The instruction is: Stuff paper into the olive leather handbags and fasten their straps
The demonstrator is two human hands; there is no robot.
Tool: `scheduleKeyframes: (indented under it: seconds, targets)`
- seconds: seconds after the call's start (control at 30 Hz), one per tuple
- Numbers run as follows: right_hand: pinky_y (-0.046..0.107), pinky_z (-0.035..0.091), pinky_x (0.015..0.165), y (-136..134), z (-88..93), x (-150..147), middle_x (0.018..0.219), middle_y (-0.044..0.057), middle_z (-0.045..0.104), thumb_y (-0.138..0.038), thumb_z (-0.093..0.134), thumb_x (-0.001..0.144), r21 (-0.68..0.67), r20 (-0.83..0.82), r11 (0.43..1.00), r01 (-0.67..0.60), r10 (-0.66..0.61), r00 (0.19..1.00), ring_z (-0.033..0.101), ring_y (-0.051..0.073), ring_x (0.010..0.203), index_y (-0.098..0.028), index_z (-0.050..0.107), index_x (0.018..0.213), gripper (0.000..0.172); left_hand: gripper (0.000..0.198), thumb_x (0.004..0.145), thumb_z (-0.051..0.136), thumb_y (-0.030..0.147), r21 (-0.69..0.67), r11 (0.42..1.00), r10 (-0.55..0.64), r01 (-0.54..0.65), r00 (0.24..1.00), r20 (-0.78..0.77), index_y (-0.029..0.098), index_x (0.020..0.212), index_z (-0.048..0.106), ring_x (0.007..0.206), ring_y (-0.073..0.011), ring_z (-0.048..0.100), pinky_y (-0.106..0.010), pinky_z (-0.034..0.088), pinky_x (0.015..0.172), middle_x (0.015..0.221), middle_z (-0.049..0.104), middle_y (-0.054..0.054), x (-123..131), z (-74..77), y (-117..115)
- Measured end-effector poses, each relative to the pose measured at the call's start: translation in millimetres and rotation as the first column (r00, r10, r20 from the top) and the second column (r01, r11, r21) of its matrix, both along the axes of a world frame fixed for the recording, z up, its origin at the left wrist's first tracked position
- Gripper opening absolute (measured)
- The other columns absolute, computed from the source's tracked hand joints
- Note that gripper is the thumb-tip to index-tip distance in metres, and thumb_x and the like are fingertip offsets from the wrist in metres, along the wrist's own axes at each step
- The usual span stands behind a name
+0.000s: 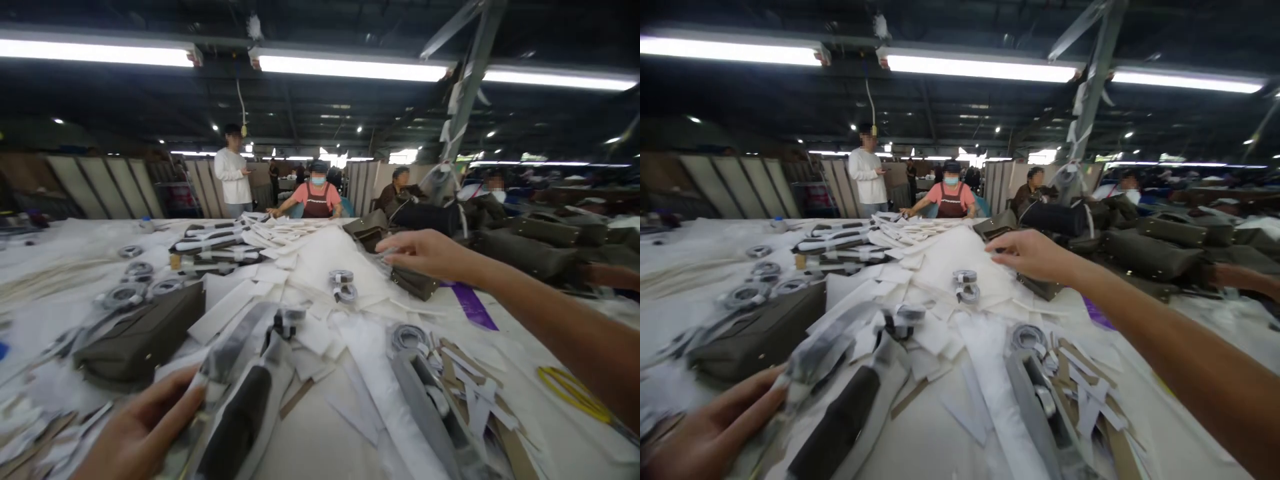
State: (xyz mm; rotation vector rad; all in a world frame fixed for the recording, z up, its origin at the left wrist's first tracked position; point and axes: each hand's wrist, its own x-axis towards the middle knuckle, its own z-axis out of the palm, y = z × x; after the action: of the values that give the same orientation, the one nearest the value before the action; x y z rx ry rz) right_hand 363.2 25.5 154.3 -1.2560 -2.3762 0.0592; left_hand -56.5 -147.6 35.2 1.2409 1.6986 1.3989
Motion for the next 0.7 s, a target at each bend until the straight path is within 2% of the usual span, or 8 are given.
scheduleKeyframes:
  seconds: [0.13,0.23,0.3,0.4,0.47,0.53,0.6,0.7]
  targets:
    - [0.031,0.055,0.083,-100,-60.3,-36,0.120,0.004,0.070,-0.034,0.056,0.093,-0.074,0.139,0.969,-0.235,0.243,0.960,0.069,0.023,0.101,-0.028,0.068,0.118,0.029,0.050,0.067,0.077,0.057,-0.116,0.976,-0.160,0.183,0.970,0.184,0.024,0.105,0.074,0.076,-0.0217,0.069,-0.025,0.055,0.062,0.088,0.075,-0.003,15,7.1,-14]
    - [0.033,0.055,0.085,-148,-98.6,-45,0.116,0.003,0.071,-0.033,0.056,0.094,-0.122,0.146,0.967,-0.224,0.241,0.960,0.069,0.022,0.099,-0.030,0.067,0.119,0.027,0.053,0.069,0.078,0.053,-0.086,0.974,-0.176,0.208,0.942,0.286,0.022,0.111,0.070,0.066,-0.0154,0.066,-0.019,0.052,0.056,0.085,0.074,-0.002,19,7.7,-15]
    - [0.035,0.054,0.088,-161,-121.9,-36,0.115,0.003,0.072,-0.034,0.054,0.095,-0.115,0.096,0.987,-0.113,0.124,0.988,0.069,0.023,0.100,-0.028,0.068,0.116,0.026,0.055,0.068,0.080,0.051,-0.080,0.977,-0.166,0.200,0.936,0.310,0.022,0.113,0.069,0.060,-0.0131,0.064,-0.017,0.050,0.052,0.081,0.074,-0.001,18,7.0,-17]
    - [0.039,0.051,0.094,-163,-154.7,7,0.114,0.005,0.072,-0.035,0.052,0.094,-0.016,-0.007,0.980,0.200,-0.200,0.980,0.067,0.026,0.107,-0.024,0.071,0.110,0.027,0.061,0.065,0.082,0.050,-0.092,0.980,-0.135,0.178,0.928,0.348,0.022,0.117,0.067,0.054,-0.0119,0.063,-0.016,0.049,0.045,0.076,0.073,0.000,13,6.8,-20]
    - [0.040,0.050,0.094,-166,-174.4,47,0.113,0.007,0.072,-0.037,0.051,0.092,0.033,-0.097,0.896,0.443,-0.438,0.894,0.066,0.027,0.107,-0.021,0.072,0.107,0.030,0.064,0.062,0.085,0.048,-0.102,0.985,-0.096,0.142,0.925,0.367,0.022,0.117,0.066,0.051,-0.0112,0.062,-0.015,0.048,0.043,0.072,0.072,0.001,11,7.0,-21]
    - [0.039,0.052,0.089,-175,-191.8,85,0.110,0.009,0.073,-0.036,0.051,0.090,0.009,-0.148,0.773,0.634,-0.626,0.766,0.069,0.027,0.099,-0.019,0.072,0.105,0.031,0.062,0.059,0.086,0.046,-0.106,0.989,-0.059,0.104,0.928,0.368,0.022,0.114,0.068,0.048,-0.0102,0.060,-0.015,0.048,0.042,0.069,0.072,0.002,10,6.4,-22]
    - [0.037,0.053,0.082,-189,-207.4,113,0.104,0.009,0.074,-0.037,0.051,0.088,-0.073,-0.150,0.682,0.727,-0.729,0.668,0.070,0.025,0.089,-0.018,0.071,0.104,0.032,0.055,0.062,0.085,0.044,-0.105,0.992,-0.033,0.074,0.938,0.344,0.025,0.111,0.069,0.045,-0.0096,0.058,-0.015,0.047,0.038,0.068,0.072,0.005,8,4.1,-22]
    - [0.035,0.052,0.078,-210,-228.5,131,0.098,0.007,0.074,-0.037,0.052,0.087,-0.169,-0.141,0.636,0.753,-0.771,0.621,0.069,0.023,0.085,-0.019,0.069,0.101,0.029,0.045,0.067,0.082,0.044,-0.077,0.997,0.023,-0.005,0.970,0.241,0.033,0.108,0.070,0.044,-0.0108,0.058,-0.017,0.046,0.034,0.065,0.071,0.008,6,-1.6,-21]
